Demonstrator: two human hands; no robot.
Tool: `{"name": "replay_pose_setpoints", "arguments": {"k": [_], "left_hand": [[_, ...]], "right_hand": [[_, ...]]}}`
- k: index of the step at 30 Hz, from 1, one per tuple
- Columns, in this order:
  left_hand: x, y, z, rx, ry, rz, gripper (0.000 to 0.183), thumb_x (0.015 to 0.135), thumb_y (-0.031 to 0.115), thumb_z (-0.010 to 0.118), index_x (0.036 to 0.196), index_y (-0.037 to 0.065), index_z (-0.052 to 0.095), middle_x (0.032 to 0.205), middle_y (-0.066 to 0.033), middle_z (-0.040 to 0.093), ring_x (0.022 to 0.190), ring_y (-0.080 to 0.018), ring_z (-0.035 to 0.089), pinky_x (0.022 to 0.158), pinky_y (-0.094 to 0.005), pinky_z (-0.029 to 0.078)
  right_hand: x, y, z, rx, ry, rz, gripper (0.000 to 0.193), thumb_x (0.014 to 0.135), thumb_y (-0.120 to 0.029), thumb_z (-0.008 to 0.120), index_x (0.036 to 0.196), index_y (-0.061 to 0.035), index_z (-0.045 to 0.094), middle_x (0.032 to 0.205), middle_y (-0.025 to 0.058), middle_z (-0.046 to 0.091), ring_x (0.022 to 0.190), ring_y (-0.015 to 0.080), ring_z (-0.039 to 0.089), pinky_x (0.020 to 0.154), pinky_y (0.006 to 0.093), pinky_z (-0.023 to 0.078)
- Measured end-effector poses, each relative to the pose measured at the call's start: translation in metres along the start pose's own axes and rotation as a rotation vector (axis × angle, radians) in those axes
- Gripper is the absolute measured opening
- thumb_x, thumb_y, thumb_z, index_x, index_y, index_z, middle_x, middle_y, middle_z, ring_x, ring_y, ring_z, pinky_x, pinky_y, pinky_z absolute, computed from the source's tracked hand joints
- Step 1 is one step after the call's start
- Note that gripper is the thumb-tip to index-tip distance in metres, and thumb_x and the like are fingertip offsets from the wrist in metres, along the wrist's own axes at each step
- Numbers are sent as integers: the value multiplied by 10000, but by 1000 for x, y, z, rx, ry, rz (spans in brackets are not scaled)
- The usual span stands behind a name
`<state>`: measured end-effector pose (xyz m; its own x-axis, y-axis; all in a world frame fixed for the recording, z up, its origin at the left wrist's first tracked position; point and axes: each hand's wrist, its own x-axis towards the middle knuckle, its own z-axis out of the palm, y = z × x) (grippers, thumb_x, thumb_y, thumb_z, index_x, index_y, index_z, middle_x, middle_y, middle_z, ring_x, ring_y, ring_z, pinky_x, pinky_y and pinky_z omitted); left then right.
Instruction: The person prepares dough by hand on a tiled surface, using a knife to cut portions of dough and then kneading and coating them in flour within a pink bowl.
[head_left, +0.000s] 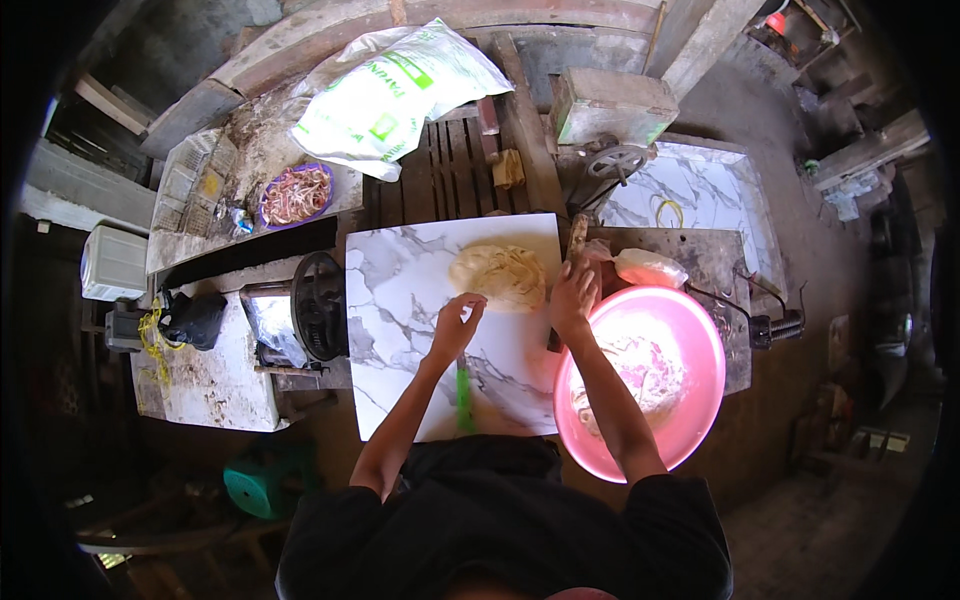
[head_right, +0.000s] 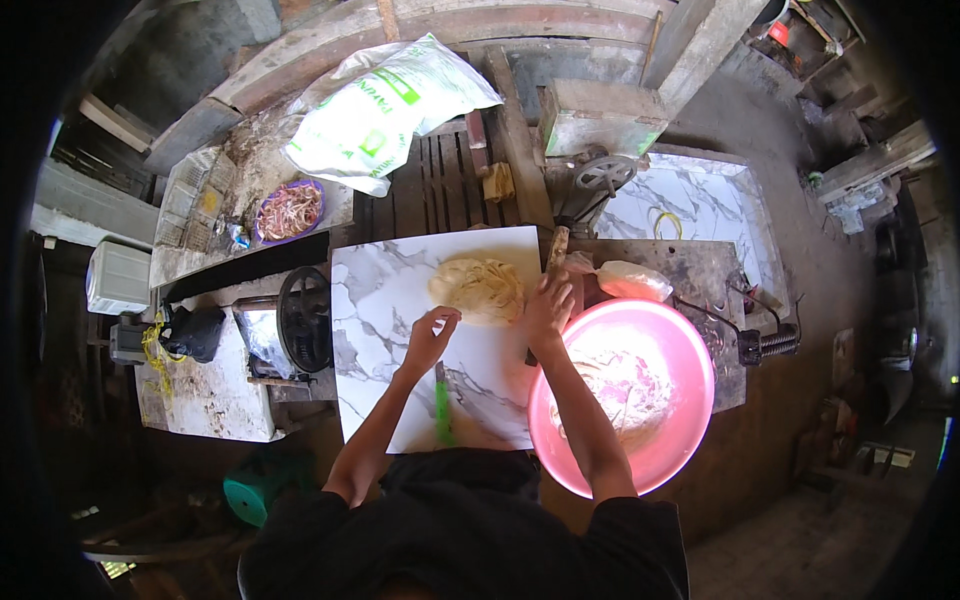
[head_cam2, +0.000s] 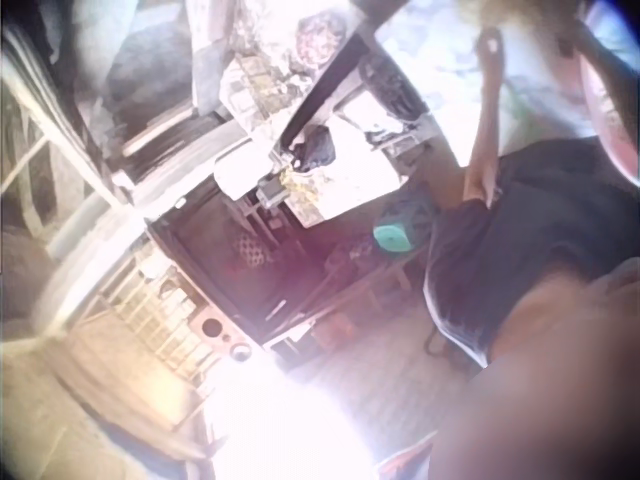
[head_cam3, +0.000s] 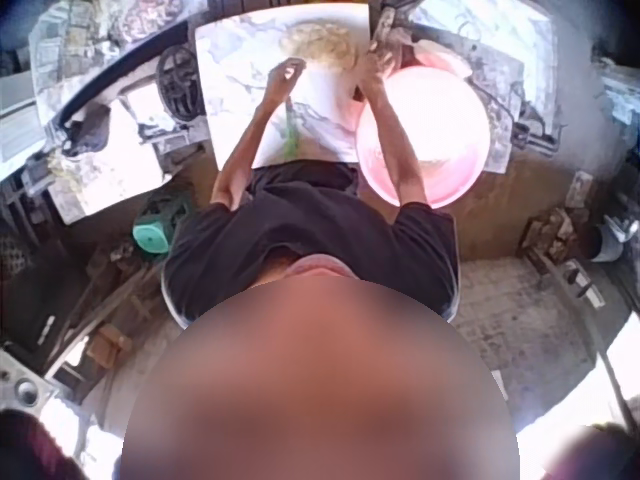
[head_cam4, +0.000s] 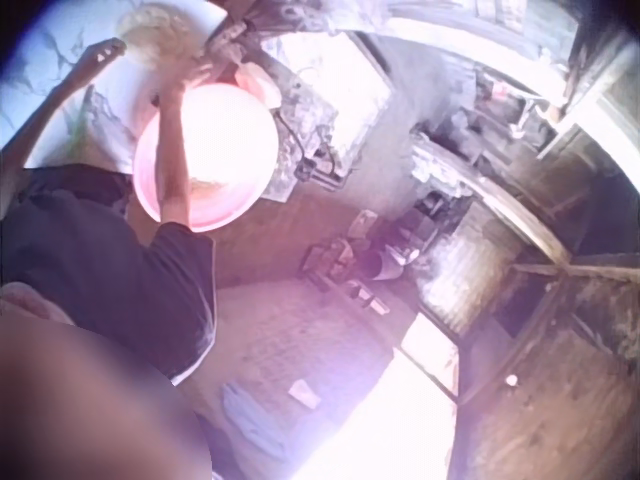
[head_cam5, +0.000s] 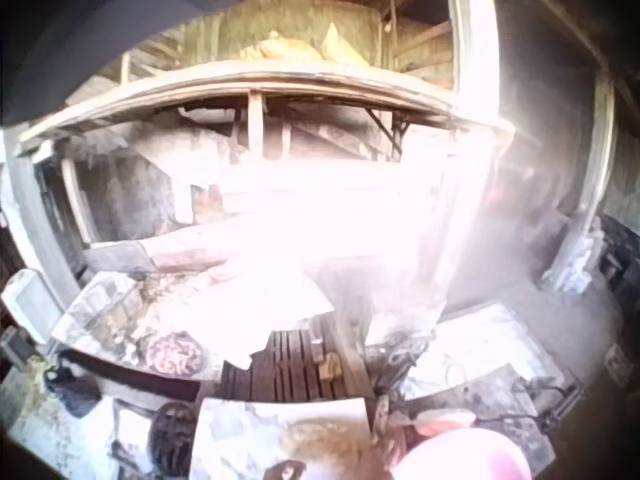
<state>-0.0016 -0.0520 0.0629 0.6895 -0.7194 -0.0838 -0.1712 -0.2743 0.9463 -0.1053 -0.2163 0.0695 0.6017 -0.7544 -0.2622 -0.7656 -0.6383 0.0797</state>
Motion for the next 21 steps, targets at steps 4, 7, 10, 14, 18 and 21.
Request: {"name": "replay_pose_setpoints", "arguments": {"k": [4,7,10,14,18,21], "left_hand": [[10,-1,1,193,-9,117,261,709,141,611,954,79,552,995,-105,544,1012,-267,456,819,-381,362],[15,-1,7,614,-83,142,730,616,321,690,1235,148,344,1325,-156,209,1220,-350,161,972,-472,157],[21,-2,11,666,-143,87,807,604,355,698,1271,149,293,1349,-156,170,1255,-346,88,993,-475,115],[25,-7,16,719,-117,73,901,567,404,715,1293,147,247,1367,-167,102,1267,-339,34,993,-503,79],[42,1,9,781,-117,-88,1012,506,451,741,1299,102,217,1349,-202,111,1261,-335,58,984,-518,89],[62,-2,-12,491,-142,-96,1062,469,448,762,1291,65,209,1298,-222,222,1206,-365,192,976,-467,176]], "right_hand": [[0,0,18,-4,78,-106,437,756,-164,490,1163,-37,393,1267,181,299,1161,311,300,907,438,291],[-6,-6,6,13,34,-89,428,791,-251,467,1171,-70,394,1269,176,300,1155,305,306,916,438,261],[-10,-8,8,48,170,-167,476,775,-251,511,1197,-83,366,1272,182,292,1167,314,292,929,437,256],[-5,-23,1,439,47,-370,695,703,-251,627,1269,-93,257,1272,203,275,1177,350,267,949,450,234],[16,-39,27,536,-21,-302,948,587,-326,717,1288,-32,150,1262,227,271,1161,399,261,964,455,202],[29,-37,33,619,-22,-196,1081,507,-333,768,1296,-4,106,1247,258,275,1149,424,263,957,455,231]]}}
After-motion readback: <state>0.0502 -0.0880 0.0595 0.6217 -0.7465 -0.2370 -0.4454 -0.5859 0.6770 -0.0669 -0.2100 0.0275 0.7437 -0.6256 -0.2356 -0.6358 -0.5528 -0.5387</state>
